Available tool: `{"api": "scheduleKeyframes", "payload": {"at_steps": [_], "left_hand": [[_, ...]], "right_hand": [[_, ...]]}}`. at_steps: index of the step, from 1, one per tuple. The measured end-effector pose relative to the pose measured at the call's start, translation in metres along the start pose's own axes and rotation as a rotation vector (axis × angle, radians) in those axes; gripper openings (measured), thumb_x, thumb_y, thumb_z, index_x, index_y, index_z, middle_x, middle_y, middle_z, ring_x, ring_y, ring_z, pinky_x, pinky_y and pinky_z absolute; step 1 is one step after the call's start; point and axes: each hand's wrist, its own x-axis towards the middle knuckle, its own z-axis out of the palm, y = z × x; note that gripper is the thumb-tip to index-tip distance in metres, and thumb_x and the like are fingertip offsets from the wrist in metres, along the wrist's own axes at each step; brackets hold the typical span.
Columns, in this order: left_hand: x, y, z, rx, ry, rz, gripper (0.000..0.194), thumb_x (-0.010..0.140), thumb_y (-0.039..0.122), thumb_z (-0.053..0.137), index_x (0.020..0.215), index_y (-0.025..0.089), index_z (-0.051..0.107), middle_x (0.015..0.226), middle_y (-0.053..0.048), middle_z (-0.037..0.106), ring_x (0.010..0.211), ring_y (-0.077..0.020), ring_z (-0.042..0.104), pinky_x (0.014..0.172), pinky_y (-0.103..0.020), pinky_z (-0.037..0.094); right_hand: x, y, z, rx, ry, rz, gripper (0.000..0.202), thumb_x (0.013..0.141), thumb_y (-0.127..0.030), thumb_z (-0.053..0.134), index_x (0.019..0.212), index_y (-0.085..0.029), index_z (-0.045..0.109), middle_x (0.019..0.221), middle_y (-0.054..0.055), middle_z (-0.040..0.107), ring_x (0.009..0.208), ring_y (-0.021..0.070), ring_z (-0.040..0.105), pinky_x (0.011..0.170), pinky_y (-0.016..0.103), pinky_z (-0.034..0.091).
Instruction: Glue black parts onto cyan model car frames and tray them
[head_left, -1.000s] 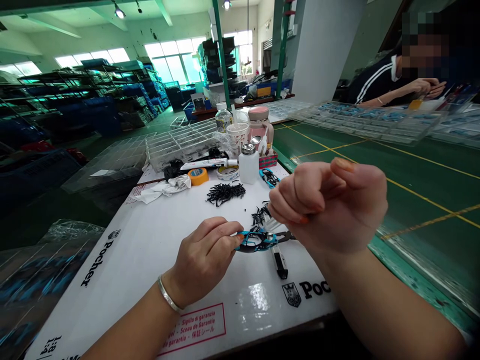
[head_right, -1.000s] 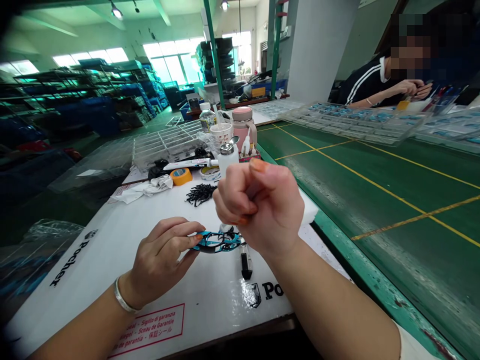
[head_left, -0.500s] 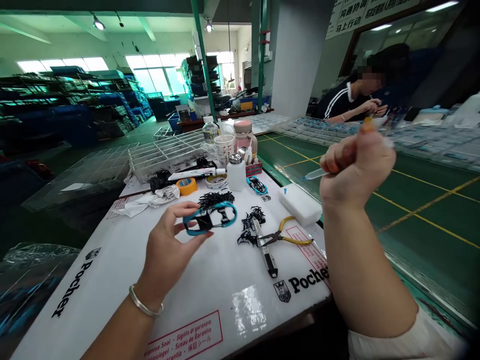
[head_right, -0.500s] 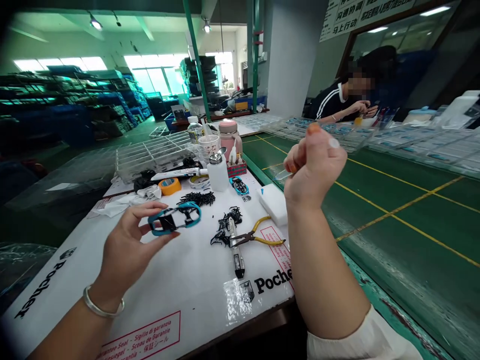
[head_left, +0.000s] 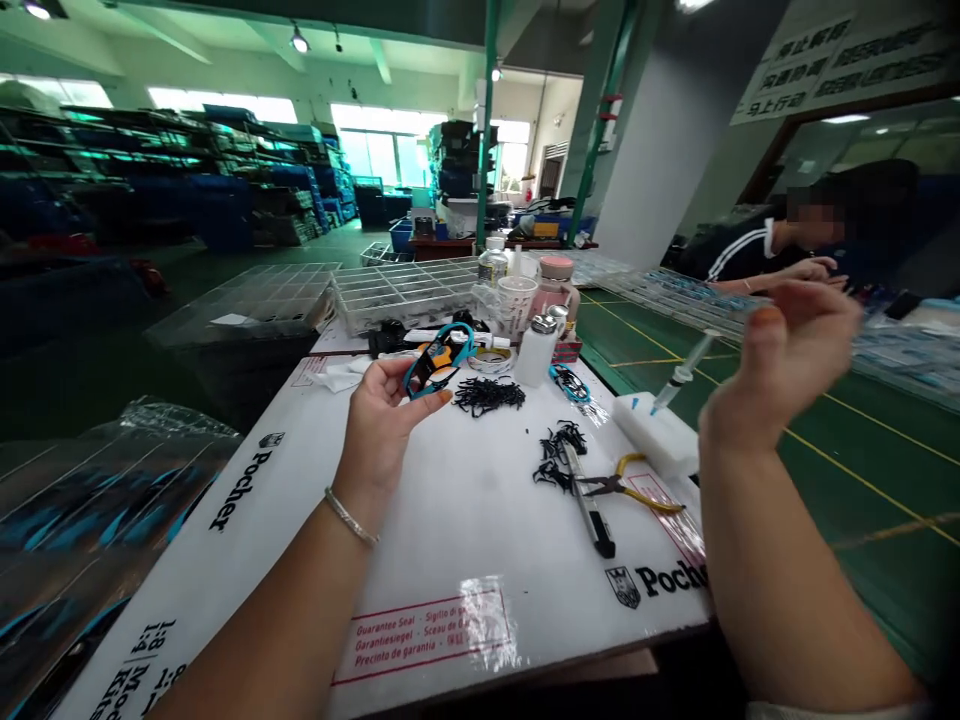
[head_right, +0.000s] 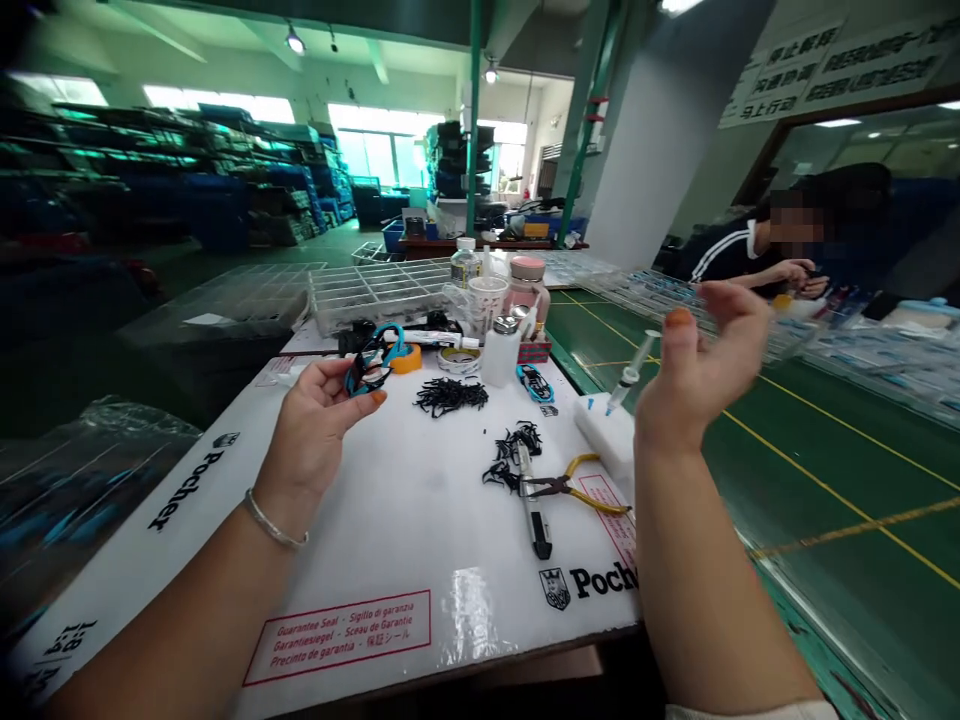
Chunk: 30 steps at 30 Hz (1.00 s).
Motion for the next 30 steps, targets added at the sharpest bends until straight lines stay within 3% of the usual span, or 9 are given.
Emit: {"api": "scheduleKeyframes", "payload": {"at_steps": [1, 2, 3, 5, 8, 11, 16, 25, 30], "left_hand": [[0.001, 0.0, -0.001, -0.013, 0.006, -0.012, 0.057, 0.054, 0.021, 0.088, 0.101, 0.016, 0.058, 0.099, -0.003, 0.065, 0.096, -0.0178, 0.061, 0.088, -0.032, 0.049], [0.001, 0.0, -0.002, -0.025, 0.006, -0.024, 0.057, 0.055, 0.021, 0.088, 0.102, 0.016, 0.057, 0.101, -0.004, 0.065, 0.096, -0.0181, 0.061, 0.088, -0.033, 0.049], [0.001, 0.0, -0.002, -0.032, 0.003, -0.032, 0.056, 0.056, 0.021, 0.087, 0.104, 0.016, 0.057, 0.102, -0.004, 0.065, 0.097, -0.0184, 0.061, 0.087, -0.033, 0.049], [0.001, -0.001, -0.002, -0.03, -0.004, -0.028, 0.055, 0.058, 0.021, 0.086, 0.105, 0.016, 0.057, 0.103, -0.004, 0.065, 0.097, -0.0186, 0.061, 0.086, -0.032, 0.049], [0.0, -0.002, -0.001, 0.016, -0.003, 0.011, 0.054, 0.057, 0.022, 0.087, 0.102, 0.017, 0.058, 0.102, -0.004, 0.065, 0.098, -0.0182, 0.06, 0.086, -0.031, 0.048], [0.0, -0.003, -0.002, 0.069, -0.002, 0.033, 0.053, 0.057, 0.022, 0.087, 0.101, 0.017, 0.058, 0.1, -0.004, 0.065, 0.096, -0.0176, 0.059, 0.085, -0.029, 0.048], [0.002, -0.008, -0.004, 0.182, -0.038, 0.076, 0.049, 0.06, 0.022, 0.084, 0.102, 0.018, 0.06, 0.105, -0.005, 0.064, 0.092, -0.0164, 0.057, 0.081, -0.028, 0.047], [0.0, -0.009, -0.001, 0.298, -0.058, 0.069, 0.049, 0.058, 0.023, 0.084, 0.101, 0.02, 0.061, 0.101, -0.005, 0.062, 0.091, -0.0195, 0.057, 0.067, -0.026, 0.05], [0.0, -0.01, -0.002, 0.356, -0.066, 0.088, 0.05, 0.058, 0.026, 0.084, 0.102, 0.021, 0.062, 0.104, -0.006, 0.062, 0.092, -0.0205, 0.058, 0.066, -0.027, 0.05]], "right_hand": [[-0.001, -0.012, 0.003, 0.01, 0.028, -0.074, 0.037, 0.084, -0.04, 0.059, 0.114, -0.017, 0.057, 0.114, 0.011, 0.055, 0.11, 0.0246, 0.054, 0.083, 0.034, 0.046], [-0.004, -0.023, 0.009, 0.014, -0.068, -0.083, 0.03, 0.086, -0.034, 0.058, 0.112, -0.019, 0.059, 0.111, 0.009, 0.056, 0.106, 0.0229, 0.056, 0.082, 0.033, 0.047], [-0.009, -0.033, 0.018, 0.017, -0.223, -0.082, 0.022, 0.087, -0.029, 0.057, 0.107, -0.02, 0.061, 0.105, 0.007, 0.058, 0.098, 0.0206, 0.058, 0.077, 0.031, 0.048], [-0.026, -0.046, 0.042, -0.023, -0.682, -0.105, 0.011, 0.088, -0.021, 0.056, 0.096, -0.021, 0.064, 0.098, 0.004, 0.06, 0.089, 0.0173, 0.059, 0.07, 0.026, 0.048], [-0.055, -0.045, 0.084, -0.159, -1.197, -0.171, 0.011, 0.084, -0.016, 0.061, 0.087, -0.022, 0.069, 0.102, 0.002, 0.062, 0.086, 0.0161, 0.059, 0.07, 0.025, 0.044], [-0.079, -0.035, 0.113, -0.217, -1.445, -0.202, 0.014, 0.08, -0.013, 0.064, 0.084, -0.023, 0.072, 0.094, 0.001, 0.065, 0.08, 0.0145, 0.059, 0.067, 0.023, 0.041], [-0.094, -0.027, 0.128, -0.286, -1.536, -0.222, 0.013, 0.078, -0.012, 0.065, 0.083, -0.021, 0.073, 0.091, 0.003, 0.065, 0.078, 0.0159, 0.058, 0.059, 0.024, 0.034], [-0.095, -0.037, 0.114, -0.342, -1.585, -0.249, 0.014, 0.081, -0.016, 0.059, 0.083, -0.022, 0.071, 0.094, 0.003, 0.067, 0.082, 0.0178, 0.058, 0.057, 0.026, 0.031], [-0.097, -0.044, 0.117, -0.406, -1.605, -0.191, 0.016, 0.076, -0.009, 0.058, 0.079, -0.019, 0.07, 0.086, 0.006, 0.068, 0.077, 0.0194, 0.059, 0.056, 0.026, 0.029]]}}
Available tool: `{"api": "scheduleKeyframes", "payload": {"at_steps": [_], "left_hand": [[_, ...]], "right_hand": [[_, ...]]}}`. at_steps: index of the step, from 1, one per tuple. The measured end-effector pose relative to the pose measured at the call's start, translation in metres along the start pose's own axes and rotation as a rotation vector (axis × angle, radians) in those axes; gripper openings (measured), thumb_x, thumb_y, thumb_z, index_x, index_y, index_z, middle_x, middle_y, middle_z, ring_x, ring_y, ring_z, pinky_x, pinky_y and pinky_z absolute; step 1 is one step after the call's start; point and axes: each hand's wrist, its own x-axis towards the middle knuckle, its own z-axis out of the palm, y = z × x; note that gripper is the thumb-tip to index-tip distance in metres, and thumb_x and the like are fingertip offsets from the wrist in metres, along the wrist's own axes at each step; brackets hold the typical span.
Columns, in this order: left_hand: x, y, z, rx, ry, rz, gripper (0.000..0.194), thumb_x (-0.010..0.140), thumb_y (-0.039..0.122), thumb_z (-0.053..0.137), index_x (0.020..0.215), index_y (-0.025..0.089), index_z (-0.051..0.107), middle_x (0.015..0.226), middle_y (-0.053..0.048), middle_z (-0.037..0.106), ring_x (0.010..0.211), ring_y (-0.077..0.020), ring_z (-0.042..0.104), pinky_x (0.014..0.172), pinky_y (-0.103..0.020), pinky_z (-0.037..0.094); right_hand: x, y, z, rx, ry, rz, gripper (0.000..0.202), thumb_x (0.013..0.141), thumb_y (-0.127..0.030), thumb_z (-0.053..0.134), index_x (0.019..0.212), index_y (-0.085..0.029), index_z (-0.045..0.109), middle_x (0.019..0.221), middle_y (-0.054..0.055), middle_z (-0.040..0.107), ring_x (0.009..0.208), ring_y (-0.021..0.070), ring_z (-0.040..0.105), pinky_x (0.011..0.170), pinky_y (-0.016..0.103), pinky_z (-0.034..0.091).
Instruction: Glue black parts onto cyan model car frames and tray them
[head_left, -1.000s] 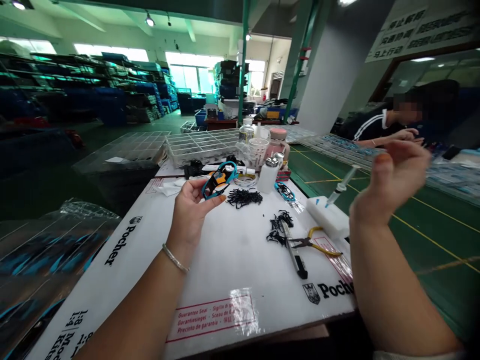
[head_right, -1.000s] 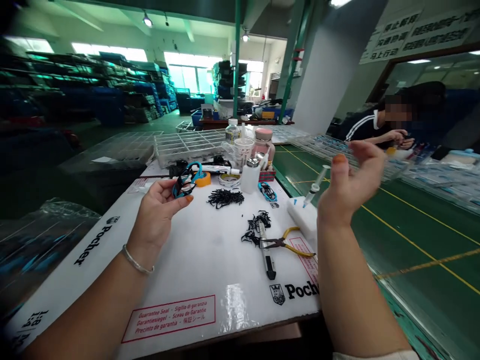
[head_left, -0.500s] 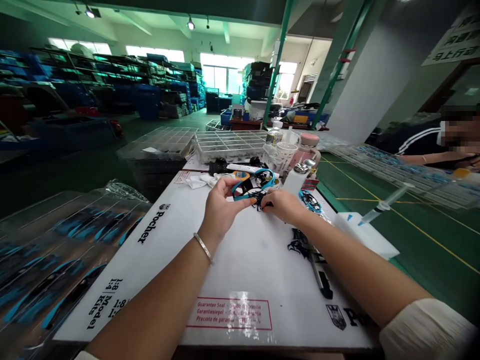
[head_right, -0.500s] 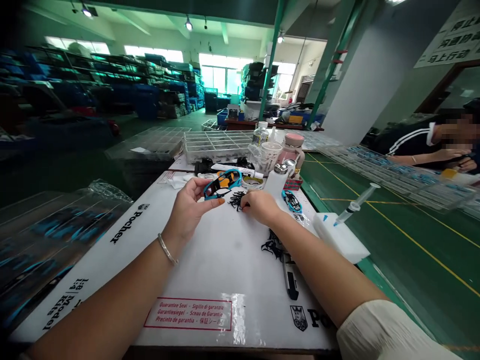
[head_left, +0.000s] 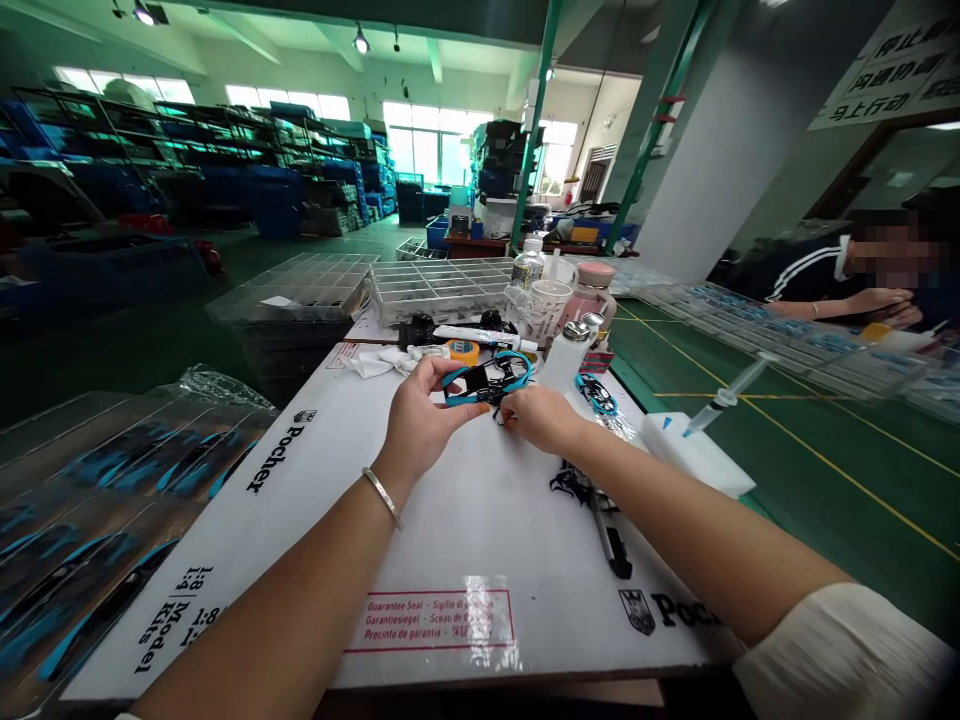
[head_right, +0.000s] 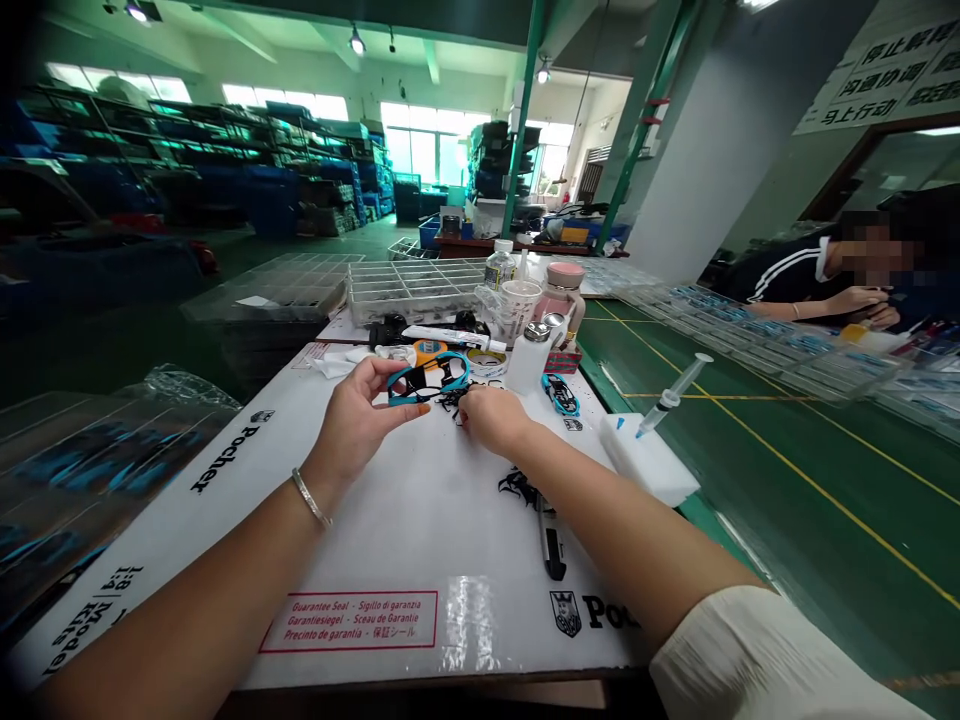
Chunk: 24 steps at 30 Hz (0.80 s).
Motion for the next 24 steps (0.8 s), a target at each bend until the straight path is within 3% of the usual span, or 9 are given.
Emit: {"api": "scheduleKeyframes", "payload": {"at_steps": [4, 12, 18, 24], "left_hand": [[0.0, 0.0, -0.002, 0.034, 0.014, -0.021, 0.049, 0.059, 0.026, 0.084, 0.102, 0.021, 0.062, 0.101, -0.006, 0.063, 0.095, -0.0214, 0.058, 0.069, -0.027, 0.049], [0.002, -0.003, -0.002, -0.027, 0.003, -0.029, 0.05, 0.059, 0.026, 0.084, 0.103, 0.02, 0.061, 0.107, -0.006, 0.063, 0.097, -0.02, 0.058, 0.084, -0.032, 0.047], [0.001, -0.003, -0.002, -0.044, 0.002, -0.06, 0.051, 0.059, 0.025, 0.084, 0.104, 0.02, 0.061, 0.109, -0.006, 0.064, 0.098, -0.02, 0.057, 0.086, -0.033, 0.046], [0.0, -0.001, 0.0, 0.025, -0.023, -0.052, 0.047, 0.059, 0.025, 0.084, 0.101, 0.021, 0.062, 0.101, -0.005, 0.063, 0.093, -0.0201, 0.057, 0.074, -0.029, 0.049]], "right_hand": [[0.001, -0.003, -0.002, 0.043, -0.008, 0.014, 0.017, 0.073, -0.005, 0.058, 0.075, -0.018, 0.069, 0.083, 0.007, 0.068, 0.074, 0.0191, 0.058, 0.056, 0.026, 0.03], [-0.013, 0.002, -0.005, 0.289, 0.107, 0.074, 0.011, 0.076, -0.014, 0.057, 0.078, -0.02, 0.065, 0.076, 0.0, 0.067, 0.068, 0.0141, 0.056, 0.057, 0.024, 0.033], [-0.017, 0.013, 0.007, 0.473, 0.179, 0.086, 0.028, 0.074, -0.012, 0.054, 0.097, -0.022, 0.068, 0.074, -0.003, 0.066, 0.065, 0.0125, 0.054, 0.057, 0.023, 0.033], [-0.017, 0.023, 0.005, 0.666, 0.271, 0.137, 0.014, 0.07, -0.016, 0.057, 0.078, -0.019, 0.068, 0.066, -0.002, 0.064, 0.063, 0.0127, 0.055, 0.057, 0.023, 0.036]]}}
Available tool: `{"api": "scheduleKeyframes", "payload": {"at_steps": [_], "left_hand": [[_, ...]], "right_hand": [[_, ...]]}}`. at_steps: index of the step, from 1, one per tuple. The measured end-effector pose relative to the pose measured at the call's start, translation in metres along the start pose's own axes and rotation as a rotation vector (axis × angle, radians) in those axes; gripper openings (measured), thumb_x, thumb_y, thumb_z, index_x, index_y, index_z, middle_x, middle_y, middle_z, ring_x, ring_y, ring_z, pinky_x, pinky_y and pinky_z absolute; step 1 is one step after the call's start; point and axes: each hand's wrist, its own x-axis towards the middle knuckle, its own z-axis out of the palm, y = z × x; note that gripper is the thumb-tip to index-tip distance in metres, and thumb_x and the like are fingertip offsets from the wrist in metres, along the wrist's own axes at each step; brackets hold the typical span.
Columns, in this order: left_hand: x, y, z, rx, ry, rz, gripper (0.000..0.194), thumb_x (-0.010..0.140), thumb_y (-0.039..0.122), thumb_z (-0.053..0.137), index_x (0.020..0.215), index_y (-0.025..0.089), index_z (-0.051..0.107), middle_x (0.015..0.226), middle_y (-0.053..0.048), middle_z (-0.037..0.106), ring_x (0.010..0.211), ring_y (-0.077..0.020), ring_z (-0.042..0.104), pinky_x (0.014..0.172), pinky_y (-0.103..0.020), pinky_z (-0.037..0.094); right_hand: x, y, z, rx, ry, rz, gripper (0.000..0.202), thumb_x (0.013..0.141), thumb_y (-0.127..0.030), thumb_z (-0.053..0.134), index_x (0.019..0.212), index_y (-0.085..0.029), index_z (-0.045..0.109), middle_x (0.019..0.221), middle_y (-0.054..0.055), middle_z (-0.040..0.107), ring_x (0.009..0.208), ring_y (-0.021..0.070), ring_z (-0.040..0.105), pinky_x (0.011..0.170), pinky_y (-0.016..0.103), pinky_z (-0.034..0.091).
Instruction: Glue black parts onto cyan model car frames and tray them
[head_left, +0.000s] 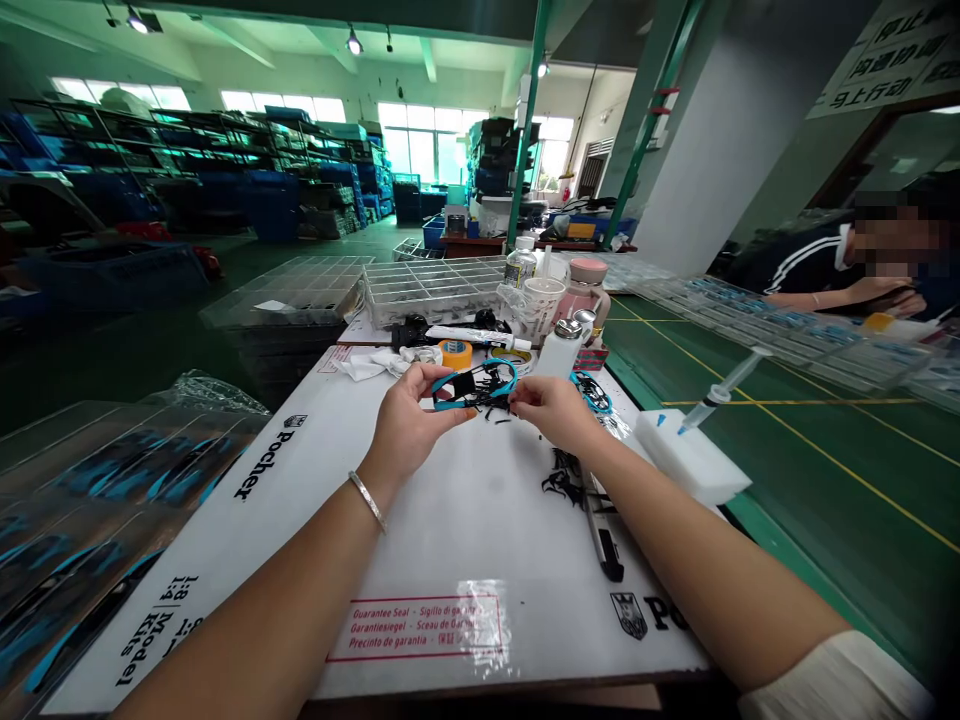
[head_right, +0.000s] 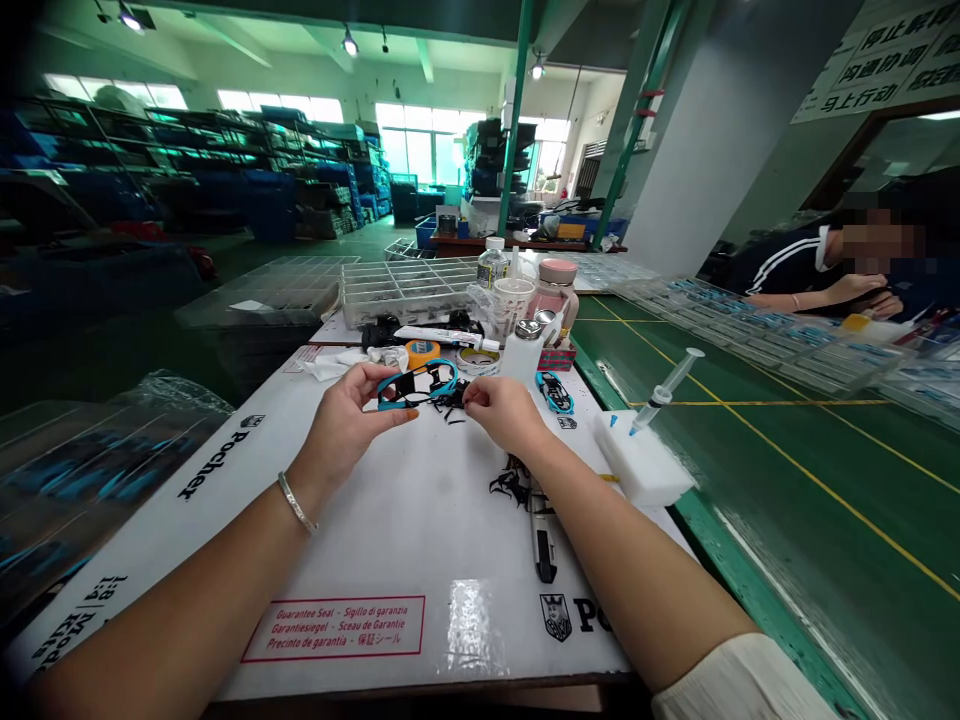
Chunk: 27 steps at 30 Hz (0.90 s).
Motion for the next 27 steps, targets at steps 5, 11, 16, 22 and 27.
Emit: {"api": "scheduleKeyframes", "payload": {"at_steps": [5, 11, 16, 22, 27], "left_hand": [[-0.005, 0.005, 0.002, 0.166, -0.071, 0.049, 0.047, 0.06, 0.025, 0.083, 0.102, 0.022, 0.062, 0.103, -0.005, 0.064, 0.098, -0.0233, 0.059, 0.07, -0.03, 0.053], [-0.014, 0.003, 0.008, 0.427, -0.256, 0.34, 0.04, 0.068, 0.018, 0.077, 0.105, 0.024, 0.062, 0.11, -0.005, 0.066, 0.1, -0.0244, 0.062, 0.08, -0.037, 0.054], [-0.019, 0.004, 0.012, 0.581, -0.379, 0.545, 0.04, 0.071, 0.011, 0.073, 0.107, 0.024, 0.06, 0.109, -0.004, 0.067, 0.102, -0.0244, 0.061, 0.084, -0.039, 0.052], [-0.022, 0.002, 0.014, 0.7, -0.426, 0.661, 0.036, 0.076, 0.012, 0.07, 0.107, 0.023, 0.057, 0.107, -0.004, 0.067, 0.103, -0.0238, 0.06, 0.087, -0.038, 0.052], [-0.024, 0.004, 0.016, 0.74, -0.394, 0.734, 0.035, 0.077, 0.009, 0.065, 0.109, 0.021, 0.056, 0.107, -0.006, 0.066, 0.105, -0.0235, 0.059, 0.086, -0.037, 0.053]], "right_hand": [[-0.001, 0.002, -0.011, 0.207, 0.188, 0.055, 0.014, 0.069, -0.023, 0.06, 0.079, -0.016, 0.066, 0.066, 0.0, 0.062, 0.061, 0.0126, 0.053, 0.055, 0.023, 0.036], [-0.015, -0.016, -0.028, 0.54, 0.213, 0.037, 0.029, 0.071, -0.034, 0.064, 0.092, -0.014, 0.065, 0.073, 0.002, 0.065, 0.066, 0.0133, 0.059, 0.058, 0.023, 0.045], [-0.026, -0.036, -0.018, 0.79, 0.056, 0.012, 0.024, 0.066, -0.032, 0.073, 0.082, -0.015, 0.068, 0.077, 0.003, 0.068, 0.07, 0.0139, 0.062, 0.067, 0.026, 0.051], [-0.031, -0.04, -0.011, 0.617, -0.017, -0.07, 0.012, 0.073, -0.027, 0.07, 0.08, -0.017, 0.071, 0.075, 0.002, 0.069, 0.071, 0.0149, 0.062, 0.066, 0.026, 0.048], [-0.034, -0.038, -0.02, 0.309, 0.005, -0.192, 0.008, 0.08, -0.02, 0.064, 0.078, -0.02, 0.071, 0.074, -0.002, 0.068, 0.067, 0.0121, 0.059, 0.062, 0.023, 0.043]]}}
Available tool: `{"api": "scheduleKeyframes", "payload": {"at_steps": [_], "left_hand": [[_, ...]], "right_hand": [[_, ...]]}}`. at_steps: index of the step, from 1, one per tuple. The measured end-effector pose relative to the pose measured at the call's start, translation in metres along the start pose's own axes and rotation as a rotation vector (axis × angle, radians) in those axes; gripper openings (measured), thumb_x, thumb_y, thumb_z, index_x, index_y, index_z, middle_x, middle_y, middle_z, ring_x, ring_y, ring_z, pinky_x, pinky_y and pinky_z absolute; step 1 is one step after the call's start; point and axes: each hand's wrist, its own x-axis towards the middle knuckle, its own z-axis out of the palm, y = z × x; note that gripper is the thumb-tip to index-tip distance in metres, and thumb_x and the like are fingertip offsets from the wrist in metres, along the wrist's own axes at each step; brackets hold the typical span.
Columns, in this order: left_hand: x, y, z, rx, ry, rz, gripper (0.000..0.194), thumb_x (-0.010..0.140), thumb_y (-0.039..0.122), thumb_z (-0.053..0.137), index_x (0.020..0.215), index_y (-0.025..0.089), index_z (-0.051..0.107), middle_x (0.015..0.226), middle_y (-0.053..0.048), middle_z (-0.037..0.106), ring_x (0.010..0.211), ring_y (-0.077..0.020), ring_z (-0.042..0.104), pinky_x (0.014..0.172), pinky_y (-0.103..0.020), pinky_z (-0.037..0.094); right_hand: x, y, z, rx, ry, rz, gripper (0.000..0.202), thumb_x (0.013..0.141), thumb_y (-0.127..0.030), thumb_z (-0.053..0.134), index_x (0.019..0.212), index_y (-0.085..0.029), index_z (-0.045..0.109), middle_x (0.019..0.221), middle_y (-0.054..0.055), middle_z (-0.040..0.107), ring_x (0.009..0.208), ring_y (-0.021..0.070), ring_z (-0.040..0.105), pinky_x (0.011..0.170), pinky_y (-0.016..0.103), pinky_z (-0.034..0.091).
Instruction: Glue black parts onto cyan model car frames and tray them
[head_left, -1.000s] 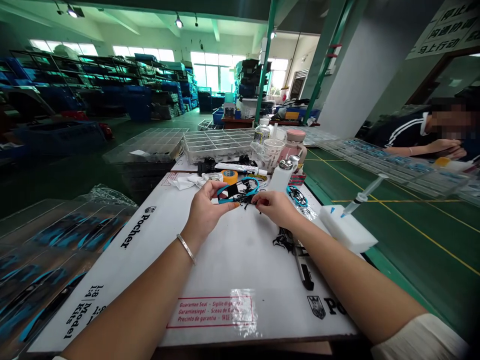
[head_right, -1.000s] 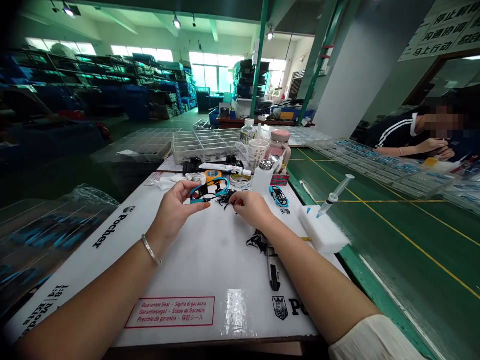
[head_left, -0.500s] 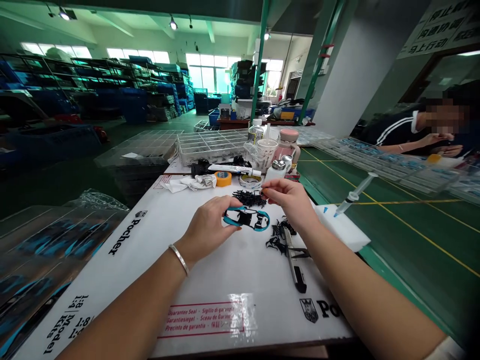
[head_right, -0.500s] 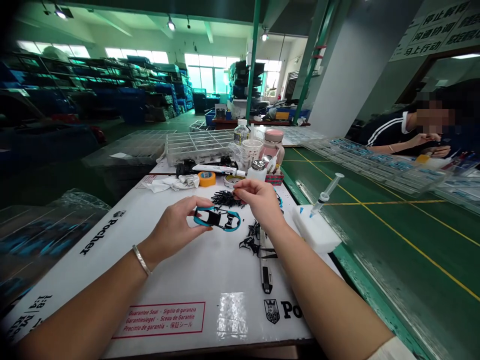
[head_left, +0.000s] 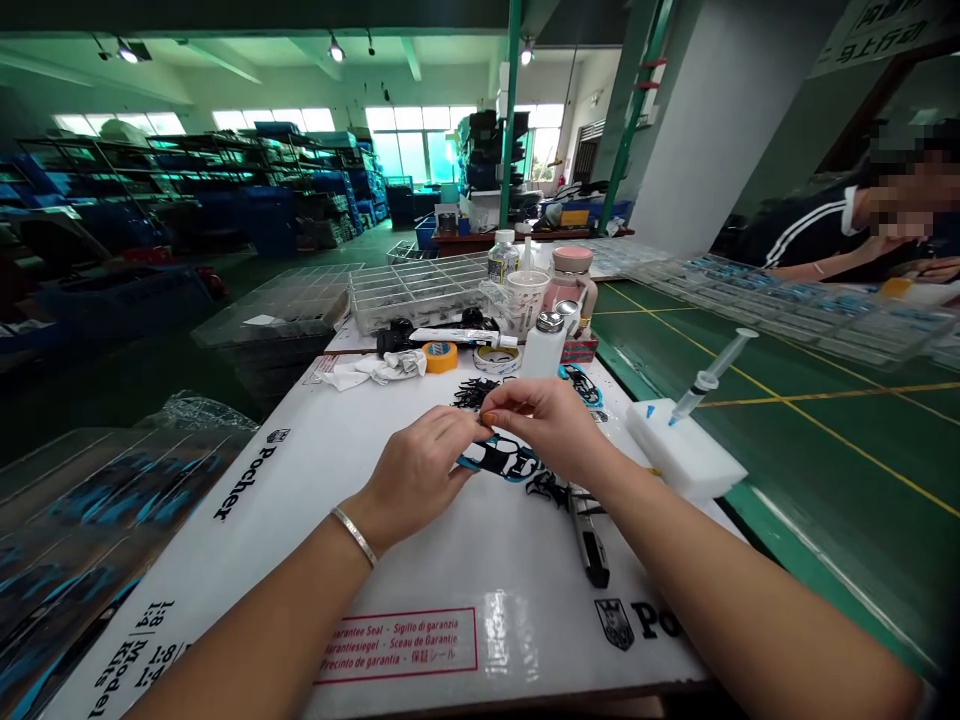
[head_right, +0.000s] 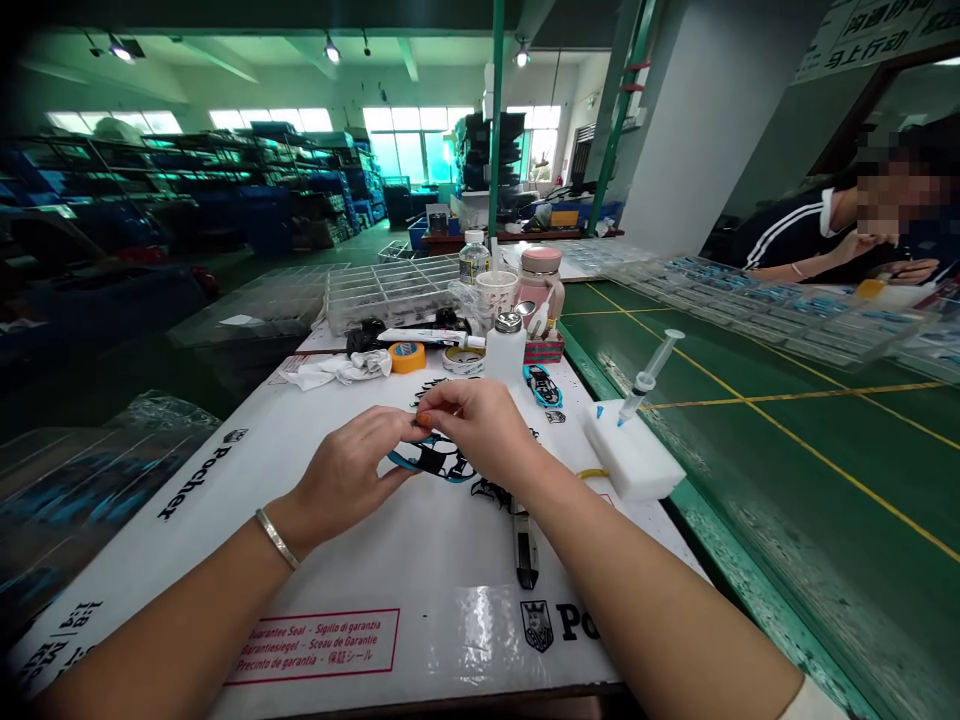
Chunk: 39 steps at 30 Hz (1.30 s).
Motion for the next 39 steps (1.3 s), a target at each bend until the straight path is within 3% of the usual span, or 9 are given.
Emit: {"api": "scheduleKeyframes", "payload": {"at_steps": [8, 16, 30, 39], "left_hand": [[0.002, 0.002, -0.01, 0.11, 0.208, -0.016, 0.033, 0.08, 0.007, 0.061, 0.109, 0.023, 0.056, 0.111, -0.004, 0.067, 0.108, -0.0234, 0.058, 0.092, -0.039, 0.051], [0.003, 0.002, -0.011, 0.222, 0.279, 0.014, 0.03, 0.08, 0.006, 0.063, 0.106, 0.02, 0.057, 0.109, -0.003, 0.069, 0.107, -0.0227, 0.057, 0.089, -0.038, 0.053], [0.003, 0.002, -0.009, 0.248, 0.294, 0.05, 0.028, 0.08, 0.006, 0.063, 0.105, 0.019, 0.058, 0.109, -0.003, 0.069, 0.108, -0.022, 0.057, 0.092, -0.037, 0.054], [0.003, 0.004, -0.01, 0.275, 0.313, 0.128, 0.033, 0.078, 0.0, 0.063, 0.103, 0.019, 0.056, 0.108, -0.001, 0.07, 0.105, -0.0208, 0.058, 0.088, -0.035, 0.056]], "right_hand": [[-0.005, -0.009, -0.005, -0.186, 0.193, -0.13, 0.008, 0.083, -0.017, 0.065, 0.078, -0.022, 0.07, 0.078, -0.003, 0.067, 0.07, 0.0109, 0.058, 0.064, 0.023, 0.041], [-0.007, -0.01, 0.003, -0.219, 0.258, -0.188, 0.008, 0.082, -0.015, 0.068, 0.079, -0.021, 0.071, 0.082, -0.001, 0.068, 0.079, 0.0141, 0.061, 0.07, 0.025, 0.044], [-0.007, -0.012, 0.001, -0.188, 0.209, -0.088, 0.009, 0.079, -0.013, 0.069, 0.075, -0.021, 0.072, 0.077, -0.004, 0.069, 0.072, 0.0109, 0.06, 0.066, 0.023, 0.043], [0.0, -0.007, -0.009, 0.126, 0.009, 0.196, 0.009, 0.072, -0.026, 0.073, 0.072, -0.016, 0.071, 0.064, -0.001, 0.064, 0.06, 0.0111, 0.053, 0.056, 0.024, 0.038]]}}
